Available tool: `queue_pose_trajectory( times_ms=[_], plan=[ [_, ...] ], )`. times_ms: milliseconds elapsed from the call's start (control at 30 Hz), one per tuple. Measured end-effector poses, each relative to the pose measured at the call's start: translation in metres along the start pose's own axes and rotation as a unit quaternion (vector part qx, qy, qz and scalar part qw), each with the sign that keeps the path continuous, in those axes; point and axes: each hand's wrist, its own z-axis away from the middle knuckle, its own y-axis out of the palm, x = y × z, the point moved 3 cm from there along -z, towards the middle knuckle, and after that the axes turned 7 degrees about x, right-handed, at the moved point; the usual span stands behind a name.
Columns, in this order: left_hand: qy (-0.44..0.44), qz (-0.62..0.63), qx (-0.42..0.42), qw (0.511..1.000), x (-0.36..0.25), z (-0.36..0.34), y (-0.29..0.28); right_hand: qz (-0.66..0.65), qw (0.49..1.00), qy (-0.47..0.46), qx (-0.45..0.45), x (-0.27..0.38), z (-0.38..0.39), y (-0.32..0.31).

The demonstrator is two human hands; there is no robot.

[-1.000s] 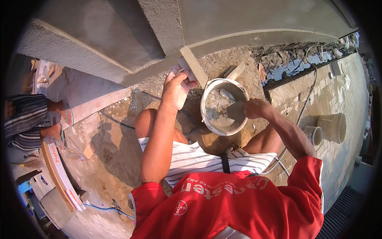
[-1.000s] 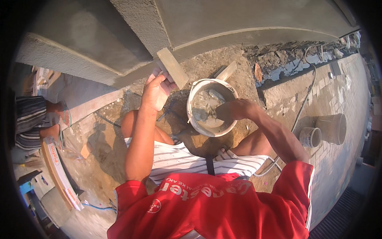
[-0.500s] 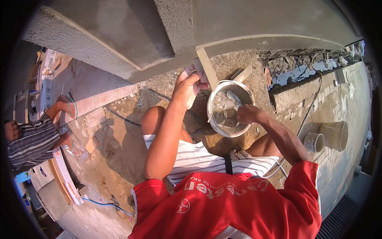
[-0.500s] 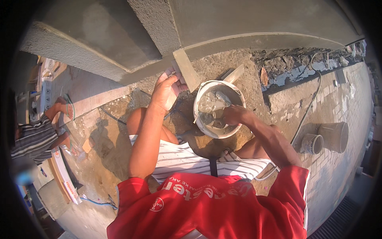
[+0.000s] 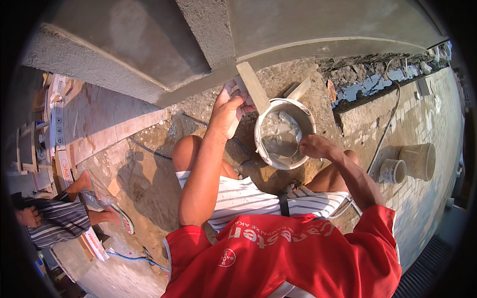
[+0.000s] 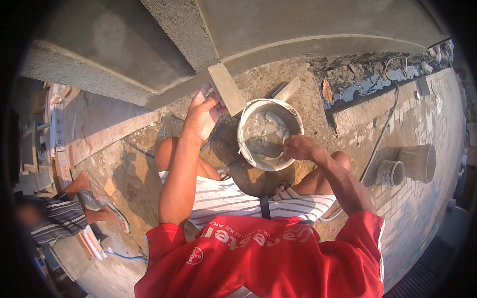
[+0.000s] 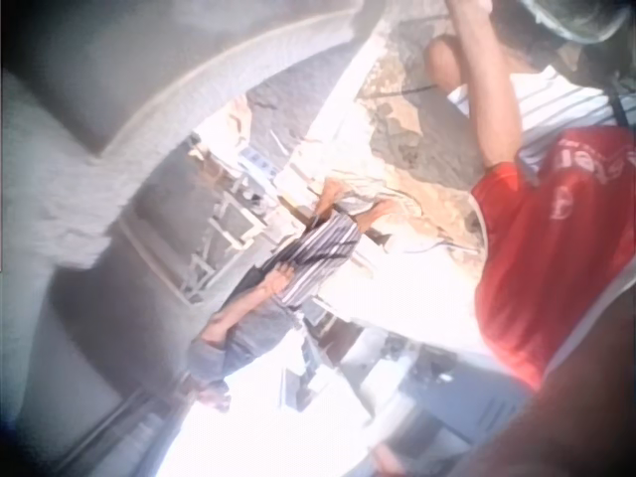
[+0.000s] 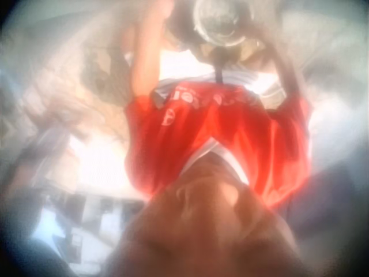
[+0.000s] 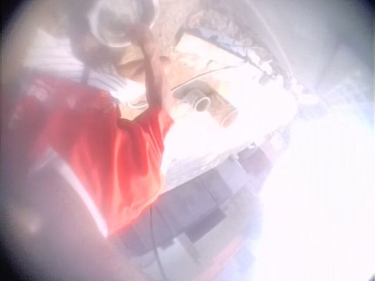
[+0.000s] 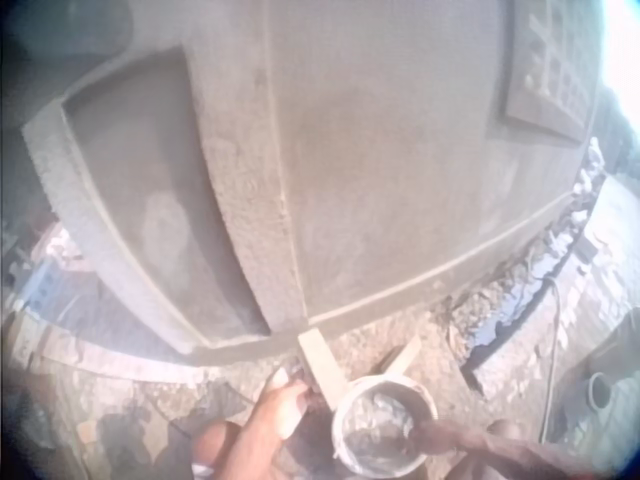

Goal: The person applies and smooths wet plaster onto a concrete wall using a trowel and a bucket of plaster. They repeatedly scoop plaster and spread it along the wall surface, focusing on edges and corners.

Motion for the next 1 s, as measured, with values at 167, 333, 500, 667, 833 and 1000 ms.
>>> queue_pose_trajectory(
  times_ms=[167,333,500,667,833,1000],
  plan=[
    [0.002,0.012,-0.007,1.0,-0.002,0.001,0.008,-0.084,0.996,-0.009,-0.015,-0.009,0.011,0.005],
    [-0.003,0.017,0.002,1.0,-0.001,0.001,0.011,-0.182,0.983,0.013,0.019,-0.026,0.02,0.013],
    [-0.003,0.027,0.021,0.999,0.0,0.0,0.017,-0.284,0.959,0.009,0.012,-0.044,0.027,0.027],
    [0.0,0.046,0.018,0.999,0.011,0.001,0.015,-0.35,0.936,-0.003,-0.024,-0.055,0.05,0.026],
    [-0.008,0.088,0.024,0.996,0.025,0.004,0.026,-0.367,0.925,0.025,-0.096,-0.065,0.086,0.007],
    [-0.037,0.063,0.024,0.997,0.047,0.004,0.027,-0.329,0.921,-0.012,-0.21,-0.062,0.134,-0.033]
  ],
)
